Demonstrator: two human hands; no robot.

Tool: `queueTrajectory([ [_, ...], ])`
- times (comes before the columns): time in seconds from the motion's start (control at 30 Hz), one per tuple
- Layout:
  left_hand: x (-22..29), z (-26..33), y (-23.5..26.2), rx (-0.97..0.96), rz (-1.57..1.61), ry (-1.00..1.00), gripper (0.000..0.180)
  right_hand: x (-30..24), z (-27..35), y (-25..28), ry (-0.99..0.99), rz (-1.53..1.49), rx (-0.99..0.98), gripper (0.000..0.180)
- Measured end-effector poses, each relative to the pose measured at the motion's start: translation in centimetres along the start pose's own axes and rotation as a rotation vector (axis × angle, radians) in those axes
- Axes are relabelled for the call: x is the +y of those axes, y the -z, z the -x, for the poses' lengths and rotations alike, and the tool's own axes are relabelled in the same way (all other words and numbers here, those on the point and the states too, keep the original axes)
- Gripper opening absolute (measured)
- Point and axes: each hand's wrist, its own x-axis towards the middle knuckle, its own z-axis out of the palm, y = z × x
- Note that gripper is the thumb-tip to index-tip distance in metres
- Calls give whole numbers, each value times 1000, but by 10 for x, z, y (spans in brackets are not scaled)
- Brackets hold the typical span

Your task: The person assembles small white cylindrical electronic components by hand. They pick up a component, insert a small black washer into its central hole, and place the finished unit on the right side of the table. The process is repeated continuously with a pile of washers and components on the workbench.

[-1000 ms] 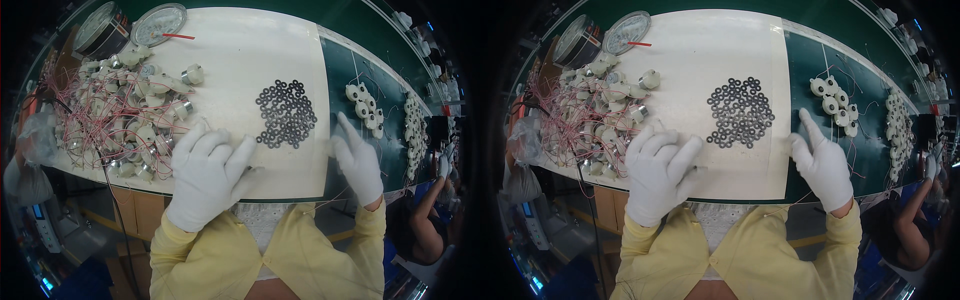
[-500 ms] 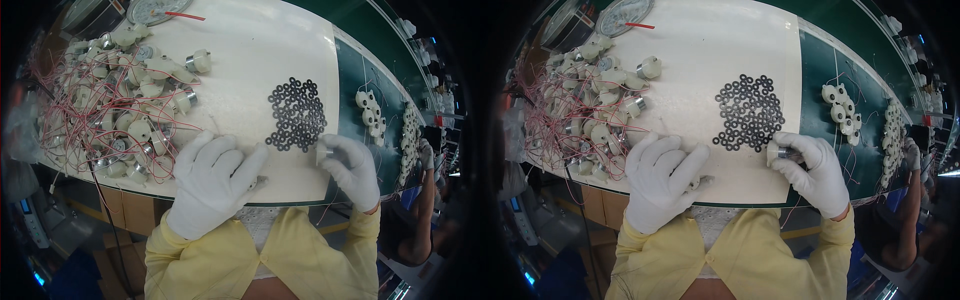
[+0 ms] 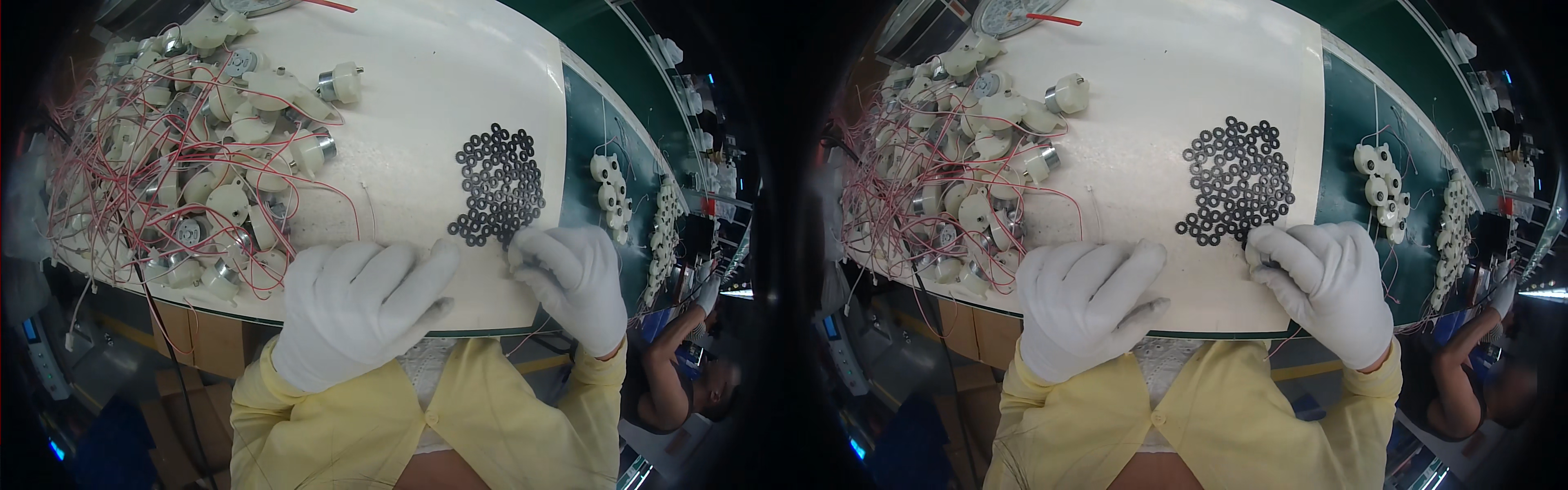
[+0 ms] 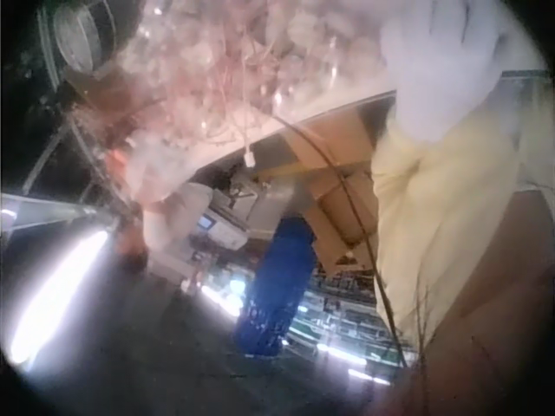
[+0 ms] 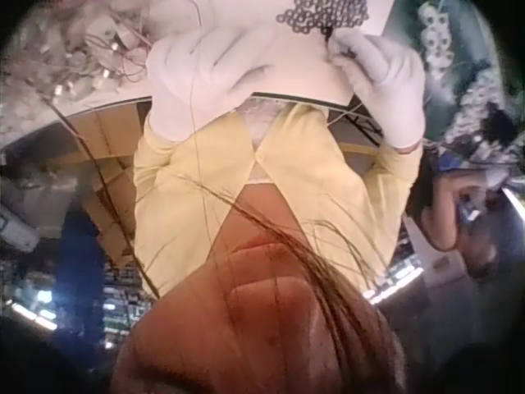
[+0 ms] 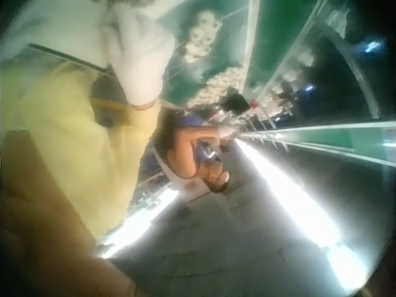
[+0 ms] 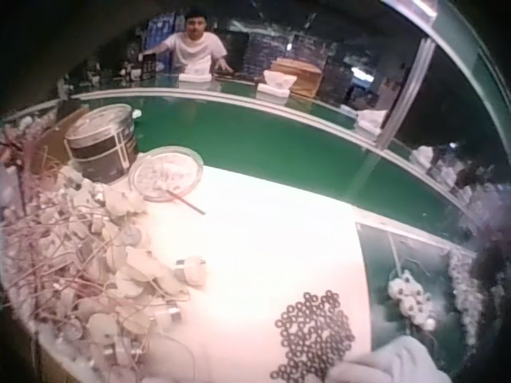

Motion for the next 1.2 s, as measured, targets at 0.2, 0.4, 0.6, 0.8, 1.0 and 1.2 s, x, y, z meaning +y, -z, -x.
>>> queueTrajectory([
  [0.2,-7,-4,3,75,25,1,55,-3,2,15,54,202,-82,33],
  [0.4,-6,1,-6,1,-162,21,51,3,15,16,68,239,-77,33],
  [0.6,-8,4,-8,-14,-185,-16,56,8,20,-5,-82,4,112,32],
  [0.8,-6,1,-7,-64,-170,15,56,36,49,-43,-407,126,418,24],
  [1.0,-7,-1,-5,-18,-112,-20,55,18,57,-25,-496,87,535,41],
  [1.2,-1,-1,1,-156,-124,7,60,13,58,-40,-328,217,492,39],
])
